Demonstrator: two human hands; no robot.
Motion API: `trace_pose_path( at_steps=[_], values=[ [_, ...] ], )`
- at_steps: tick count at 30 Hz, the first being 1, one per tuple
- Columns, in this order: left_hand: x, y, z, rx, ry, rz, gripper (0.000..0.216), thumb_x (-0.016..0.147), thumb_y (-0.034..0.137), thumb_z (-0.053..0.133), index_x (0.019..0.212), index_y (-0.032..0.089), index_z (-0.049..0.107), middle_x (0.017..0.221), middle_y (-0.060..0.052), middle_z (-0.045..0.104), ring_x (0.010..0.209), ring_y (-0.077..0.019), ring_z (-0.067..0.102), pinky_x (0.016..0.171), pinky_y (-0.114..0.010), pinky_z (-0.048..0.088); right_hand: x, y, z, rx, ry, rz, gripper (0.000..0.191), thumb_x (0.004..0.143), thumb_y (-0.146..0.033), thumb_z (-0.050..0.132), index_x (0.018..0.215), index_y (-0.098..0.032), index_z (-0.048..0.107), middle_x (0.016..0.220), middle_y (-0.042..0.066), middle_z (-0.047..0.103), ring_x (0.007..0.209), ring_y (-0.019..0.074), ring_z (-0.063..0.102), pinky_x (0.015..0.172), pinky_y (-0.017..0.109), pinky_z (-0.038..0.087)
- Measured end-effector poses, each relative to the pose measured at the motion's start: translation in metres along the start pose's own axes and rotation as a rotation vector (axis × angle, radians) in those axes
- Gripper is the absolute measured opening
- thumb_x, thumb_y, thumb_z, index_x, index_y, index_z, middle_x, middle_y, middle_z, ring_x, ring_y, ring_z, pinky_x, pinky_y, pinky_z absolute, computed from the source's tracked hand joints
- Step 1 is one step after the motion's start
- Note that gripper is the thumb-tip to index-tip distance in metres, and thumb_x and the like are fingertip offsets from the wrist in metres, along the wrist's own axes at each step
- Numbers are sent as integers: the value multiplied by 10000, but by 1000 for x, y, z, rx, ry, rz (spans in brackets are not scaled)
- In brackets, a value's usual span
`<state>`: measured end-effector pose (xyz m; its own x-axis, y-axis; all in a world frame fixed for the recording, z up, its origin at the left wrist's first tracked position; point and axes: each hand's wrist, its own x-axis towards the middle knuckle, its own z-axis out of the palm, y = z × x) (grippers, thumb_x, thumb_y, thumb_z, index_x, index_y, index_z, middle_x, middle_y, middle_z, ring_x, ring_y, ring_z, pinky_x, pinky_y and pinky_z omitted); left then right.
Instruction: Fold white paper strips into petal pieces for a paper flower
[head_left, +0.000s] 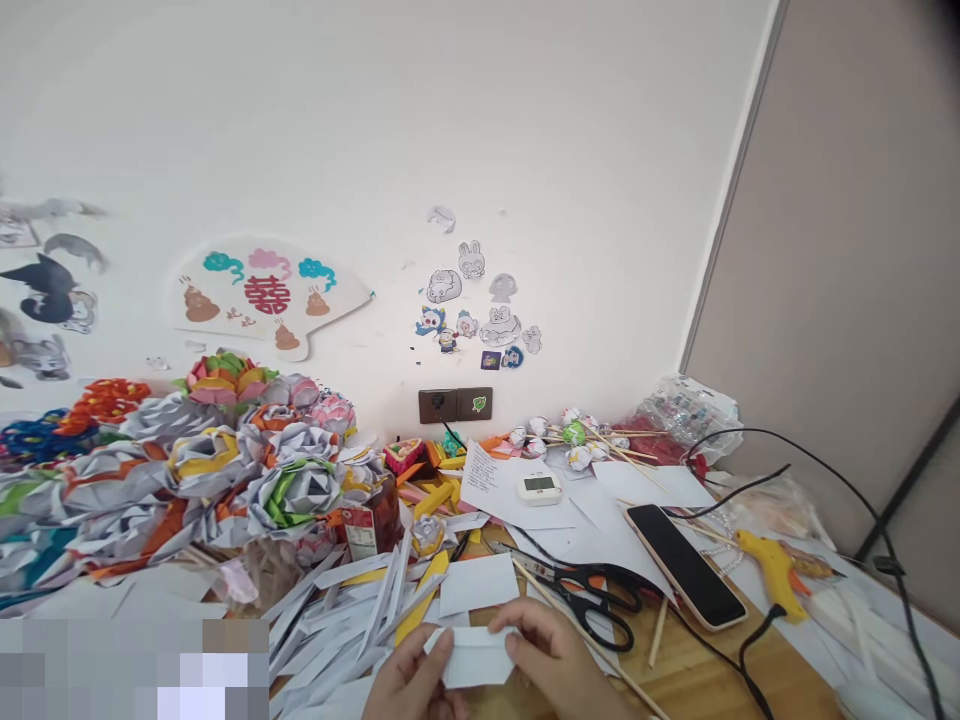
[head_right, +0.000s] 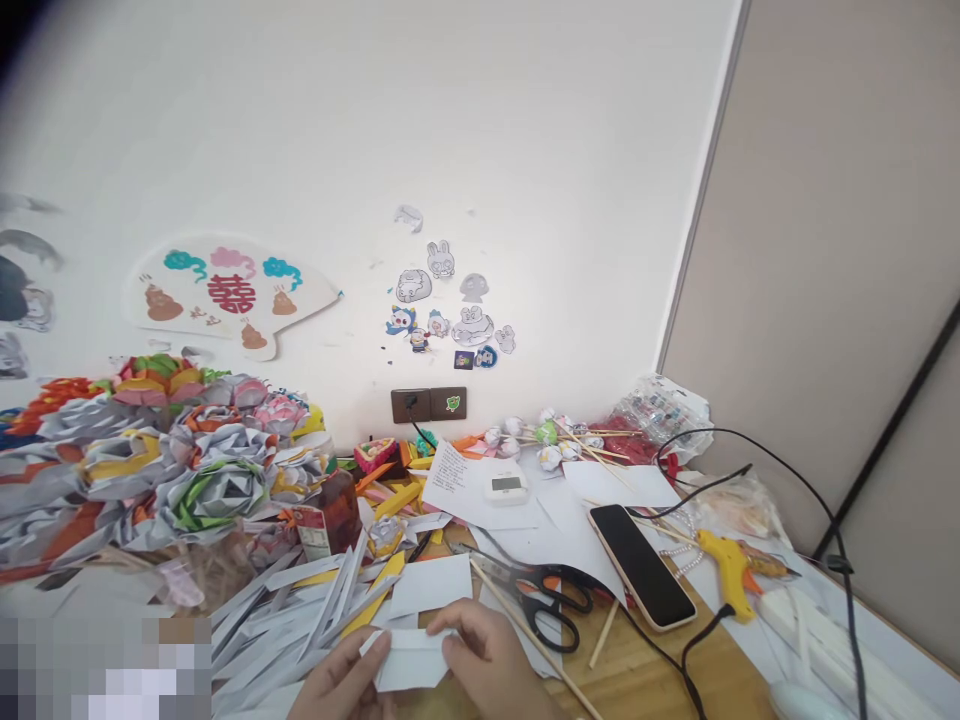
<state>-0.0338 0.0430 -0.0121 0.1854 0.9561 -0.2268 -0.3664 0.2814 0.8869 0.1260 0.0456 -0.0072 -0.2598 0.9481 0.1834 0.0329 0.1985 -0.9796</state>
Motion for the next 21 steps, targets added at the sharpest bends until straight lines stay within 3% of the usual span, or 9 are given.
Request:
trace_pose_path(
  at_steps=[4, 11, 21],
  values=[
    [-4, 6, 2, -65, 72, 18, 290, 547, 378, 682, 657, 152, 537, 441, 38, 578, 356, -67, 506, 353, -145, 389, -1, 4, -2, -70, 13, -76, 173, 664, -233, 566, 823, -169, 588, 643, -4, 541, 581, 126, 478, 545, 219, 370],
    [-8, 12, 5, -88, 89, 3, 308, 562, 314, 686, 751, 165, 495, 470, 25, 607, 367, -73, 522, 362, -150, 398, -2, 3, -3, -223, 37, -211, 121, 643, -202, 616, 762, -184, 618, 749, 30, 590, 653, 147, 514, 585, 231, 403],
    [-8, 9, 2, -121, 57, 20, 359, 573, 330, 675, 817, 199, 447, 419, 48, 572, 363, -80, 516, 364, -150, 378, -3, -1, 3, -231, 64, -243, 86, 672, -235, 577, 710, -164, 606, 689, 41, 557, 618, 155, 527, 547, 235, 417]
  ],
)
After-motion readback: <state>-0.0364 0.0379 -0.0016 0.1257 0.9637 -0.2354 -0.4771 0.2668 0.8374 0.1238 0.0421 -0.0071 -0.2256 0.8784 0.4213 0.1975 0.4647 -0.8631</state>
